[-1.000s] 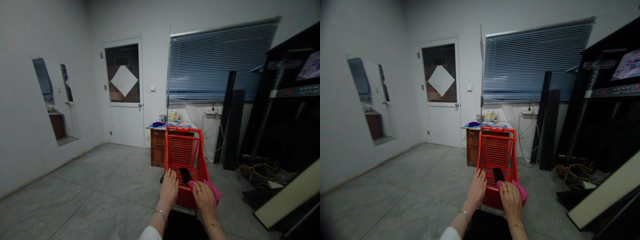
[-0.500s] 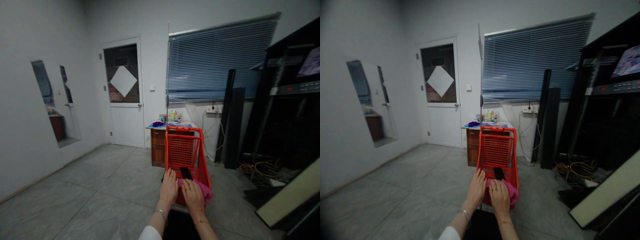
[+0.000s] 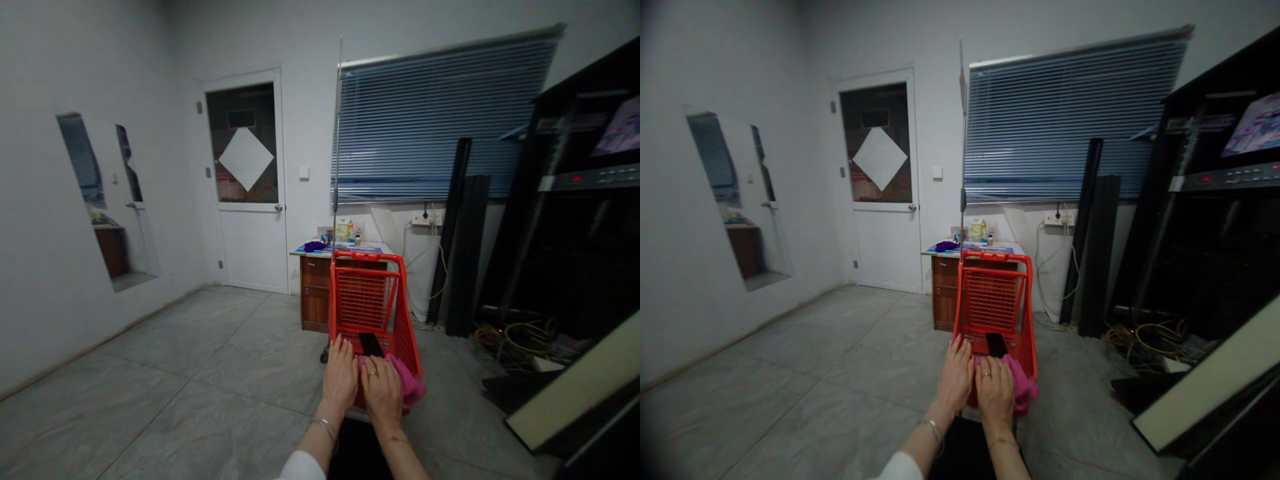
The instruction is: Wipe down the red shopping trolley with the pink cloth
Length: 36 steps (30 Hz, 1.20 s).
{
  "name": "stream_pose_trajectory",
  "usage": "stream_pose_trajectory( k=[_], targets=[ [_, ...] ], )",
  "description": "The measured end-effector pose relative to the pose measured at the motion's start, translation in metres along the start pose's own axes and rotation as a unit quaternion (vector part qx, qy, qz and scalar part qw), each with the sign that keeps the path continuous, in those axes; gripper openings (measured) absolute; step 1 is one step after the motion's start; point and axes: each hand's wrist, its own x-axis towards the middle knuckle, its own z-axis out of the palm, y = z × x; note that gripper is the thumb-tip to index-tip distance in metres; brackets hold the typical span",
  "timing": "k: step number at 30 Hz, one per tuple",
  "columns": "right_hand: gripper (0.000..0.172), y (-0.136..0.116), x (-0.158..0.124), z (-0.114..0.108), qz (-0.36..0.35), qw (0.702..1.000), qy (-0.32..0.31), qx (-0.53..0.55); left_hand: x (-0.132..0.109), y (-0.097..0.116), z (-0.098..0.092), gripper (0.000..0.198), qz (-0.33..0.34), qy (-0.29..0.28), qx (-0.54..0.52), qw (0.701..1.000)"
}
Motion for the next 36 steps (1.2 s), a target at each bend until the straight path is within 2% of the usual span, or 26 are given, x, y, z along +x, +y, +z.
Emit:
stream_pose_trajectory(
  k=[3,7,10,12,14,17,20,23,25,28,31,33,36],
  targets=[
    [0.019,-0.004,0.002,0.000,-0.025,0.999,-0.013,0.023,0.001,-0.006,-0.006,0.041,0.012,-0.009,0.006,1.000],
    [0.020,0.037,0.001,-0.009,-0.069,0.995,-0.036,0.057,0.003,-0.009,-0.013,0.041,0.021,-0.017,-0.001,1.000],
    [0.020,0.070,-0.002,-0.015,-0.063,0.996,-0.033,0.052,0.004,-0.005,-0.013,0.040,0.011,-0.014,-0.008,1.000],
    [0.020,0.078,-0.004,-0.016,-0.049,0.998,-0.022,0.037,0.004,0.000,-0.011,0.040,0.002,-0.010,-0.014,1.000],
    [0.018,0.071,-0.004,-0.013,-0.024,1.000,-0.007,0.014,0.004,0.004,-0.008,0.041,-0.004,-0.006,-0.015,1.000],
    [0.015,0.041,-0.003,-0.007,0.002,1.000,0.012,-0.009,0.003,0.006,-0.003,0.042,-0.009,0.003,-0.012,1.000],
    [0.017,0.009,0.000,-0.003,0.000,1.000,0.002,0.006,0.002,0.001,0.000,0.042,-0.006,0.010,-0.011,1.000],
    [0.019,-0.004,0.004,-0.003,-0.010,1.000,-0.019,0.021,0.000,-0.007,-0.002,0.042,0.000,0.000,-0.010,1.000],
    [0.020,0.004,0.005,-0.005,-0.034,0.998,-0.034,0.031,0.001,-0.011,-0.005,0.042,0.006,-0.016,-0.009,1.000],
    [0.021,0.034,0.003,-0.011,-0.064,0.996,-0.048,0.050,0.002,-0.013,-0.011,0.041,0.013,-0.028,-0.008,0.999],
    [0.021,0.063,-0.001,-0.015,-0.059,0.996,-0.046,0.046,0.003,-0.009,-0.011,0.041,0.005,-0.023,-0.012,1.000],
    [0.020,0.068,-0.003,-0.015,-0.041,0.998,-0.033,0.030,0.003,-0.005,-0.008,0.042,-0.005,-0.019,-0.014,1.000],
    [0.018,0.052,-0.003,-0.011,-0.016,1.000,-0.002,0.003,0.001,-0.001,-0.002,0.043,-0.020,-0.012,-0.009,1.000]
  ],
)
